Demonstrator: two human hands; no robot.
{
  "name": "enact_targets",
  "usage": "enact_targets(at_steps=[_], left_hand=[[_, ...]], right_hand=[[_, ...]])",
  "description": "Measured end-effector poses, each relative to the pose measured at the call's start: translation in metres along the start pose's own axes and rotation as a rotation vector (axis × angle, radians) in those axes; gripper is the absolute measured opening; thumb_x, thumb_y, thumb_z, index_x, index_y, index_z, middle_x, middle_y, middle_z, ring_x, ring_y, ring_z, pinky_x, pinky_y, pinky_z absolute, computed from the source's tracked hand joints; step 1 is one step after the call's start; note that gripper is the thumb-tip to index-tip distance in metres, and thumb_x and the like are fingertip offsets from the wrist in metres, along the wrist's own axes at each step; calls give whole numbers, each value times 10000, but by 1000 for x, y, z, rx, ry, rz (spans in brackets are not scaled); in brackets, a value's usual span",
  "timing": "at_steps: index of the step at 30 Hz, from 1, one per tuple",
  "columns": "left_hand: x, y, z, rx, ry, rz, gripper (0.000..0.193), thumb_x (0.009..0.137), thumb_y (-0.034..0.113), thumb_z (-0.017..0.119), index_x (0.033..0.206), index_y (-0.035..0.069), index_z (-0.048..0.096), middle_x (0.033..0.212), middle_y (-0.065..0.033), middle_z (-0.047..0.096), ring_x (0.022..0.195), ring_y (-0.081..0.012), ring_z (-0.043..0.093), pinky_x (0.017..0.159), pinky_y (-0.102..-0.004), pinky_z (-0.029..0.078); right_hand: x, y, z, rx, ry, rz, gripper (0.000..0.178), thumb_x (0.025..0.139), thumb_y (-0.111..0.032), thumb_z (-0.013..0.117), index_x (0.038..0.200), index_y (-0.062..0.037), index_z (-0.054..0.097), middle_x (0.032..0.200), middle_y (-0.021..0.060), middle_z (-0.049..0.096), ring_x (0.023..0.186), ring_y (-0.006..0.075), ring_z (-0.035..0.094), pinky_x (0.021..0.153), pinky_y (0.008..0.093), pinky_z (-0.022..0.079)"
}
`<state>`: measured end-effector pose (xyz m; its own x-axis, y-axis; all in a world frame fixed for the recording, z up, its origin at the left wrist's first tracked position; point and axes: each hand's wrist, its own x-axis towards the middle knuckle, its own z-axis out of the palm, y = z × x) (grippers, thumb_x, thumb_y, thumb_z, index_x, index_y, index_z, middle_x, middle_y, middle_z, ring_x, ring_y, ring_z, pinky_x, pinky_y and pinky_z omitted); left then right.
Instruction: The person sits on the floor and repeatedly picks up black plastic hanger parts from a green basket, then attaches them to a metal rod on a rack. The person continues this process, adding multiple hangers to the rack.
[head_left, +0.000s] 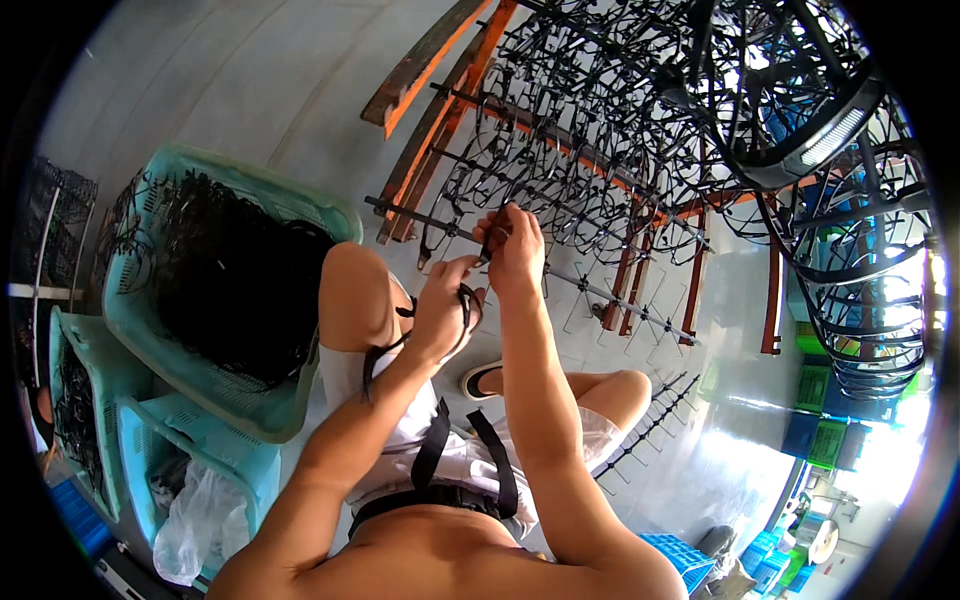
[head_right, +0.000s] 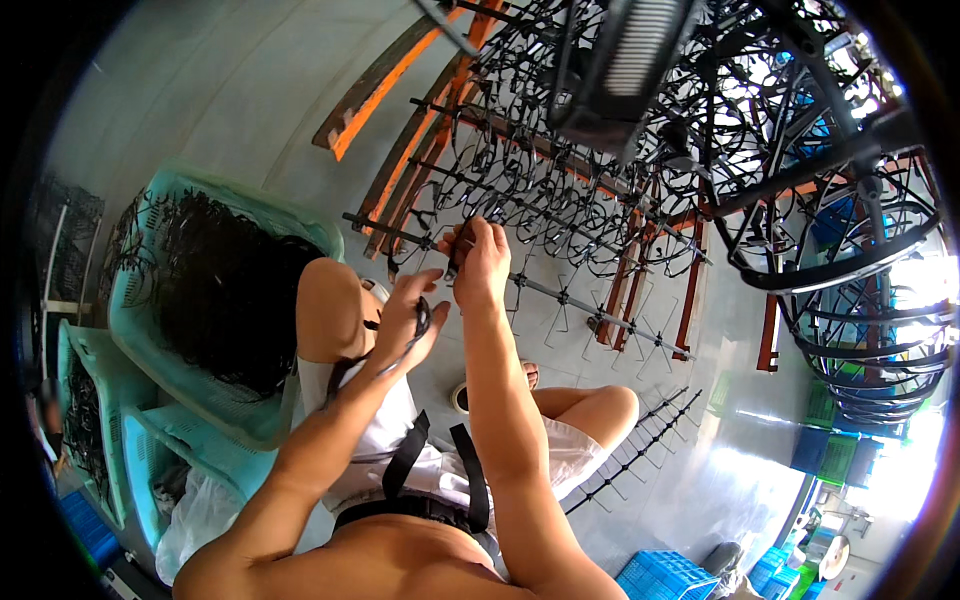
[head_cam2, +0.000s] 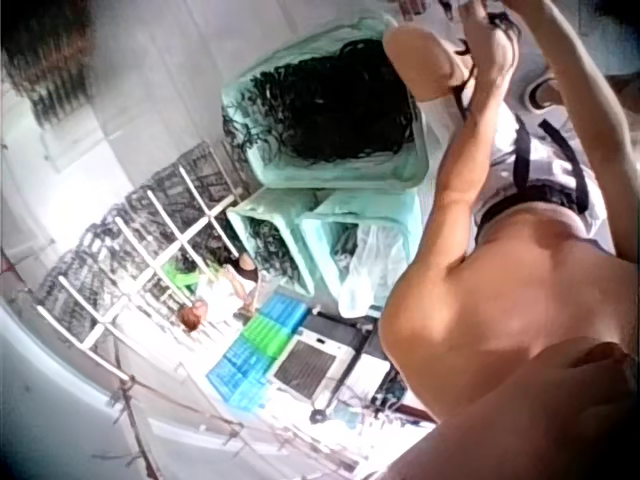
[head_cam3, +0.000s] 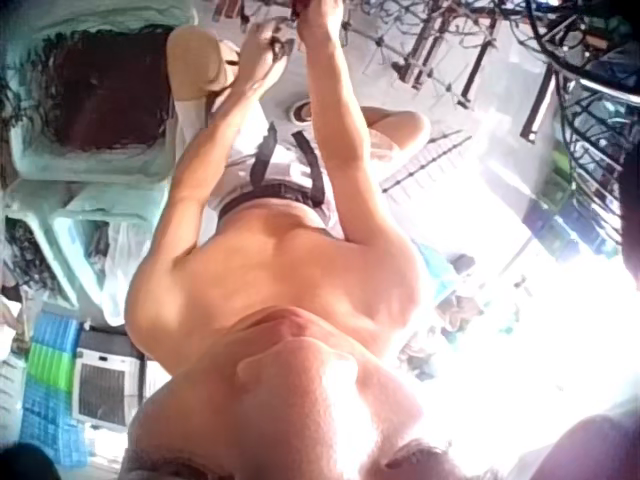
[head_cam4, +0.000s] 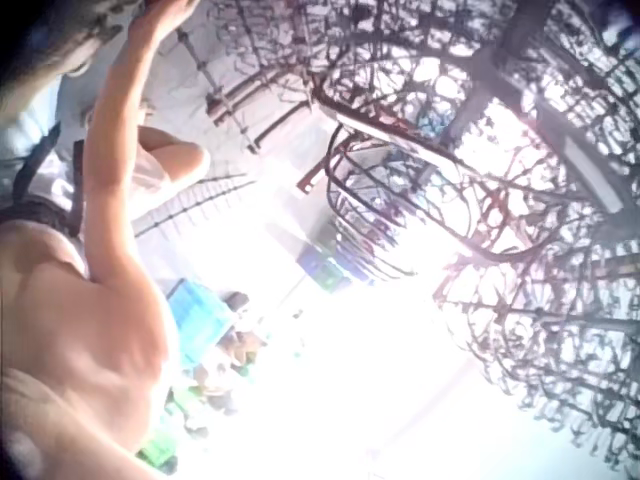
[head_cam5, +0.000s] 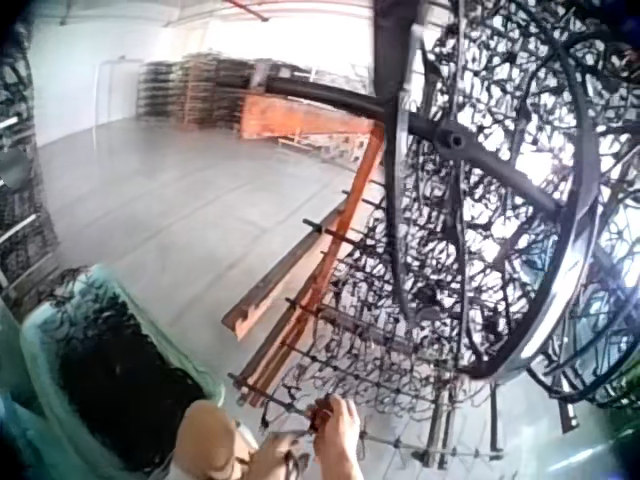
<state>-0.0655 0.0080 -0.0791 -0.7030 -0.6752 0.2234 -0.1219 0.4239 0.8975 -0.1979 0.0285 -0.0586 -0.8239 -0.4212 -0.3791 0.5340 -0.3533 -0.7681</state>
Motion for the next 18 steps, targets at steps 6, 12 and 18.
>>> enact_targets(at_steps=[6, 12, 18], left_hand=[[0, -10, 25, -185, -22, -224, 190, 803, 13, 668, 986, -19, 628, 779, -137, 671, 673, -191, 620, 638, -281, 485], [-3, -15, 23, -174, -33, -213, 157, 848, 49, 653, 992, -11, 640, 728, -88, 646, 633, -115, 541, 609, -256, 461], [4, -4, 16, -177, -47, -249, 163, 852, 74, 644, 989, -12, 639, 737, -116, 647, 648, -158, 579, 607, -274, 469]], right_hand=[[-5, 5, -15, 32, 39, 2, 152, 913, -150, 540, 877, -15, 479, 783, 100, 548, 644, 197, 569, 564, 328, 518], [-16, 2, -10, 36, 63, 18, 158, 915, -153, 541, 860, -21, 474, 775, 92, 548, 642, 181, 566, 563, 317, 522], [-16, -5, -4, 0, 61, 35, 148, 919, -154, 531, 868, -22, 487, 783, 83, 552, 641, 172, 567, 576, 310, 531]])
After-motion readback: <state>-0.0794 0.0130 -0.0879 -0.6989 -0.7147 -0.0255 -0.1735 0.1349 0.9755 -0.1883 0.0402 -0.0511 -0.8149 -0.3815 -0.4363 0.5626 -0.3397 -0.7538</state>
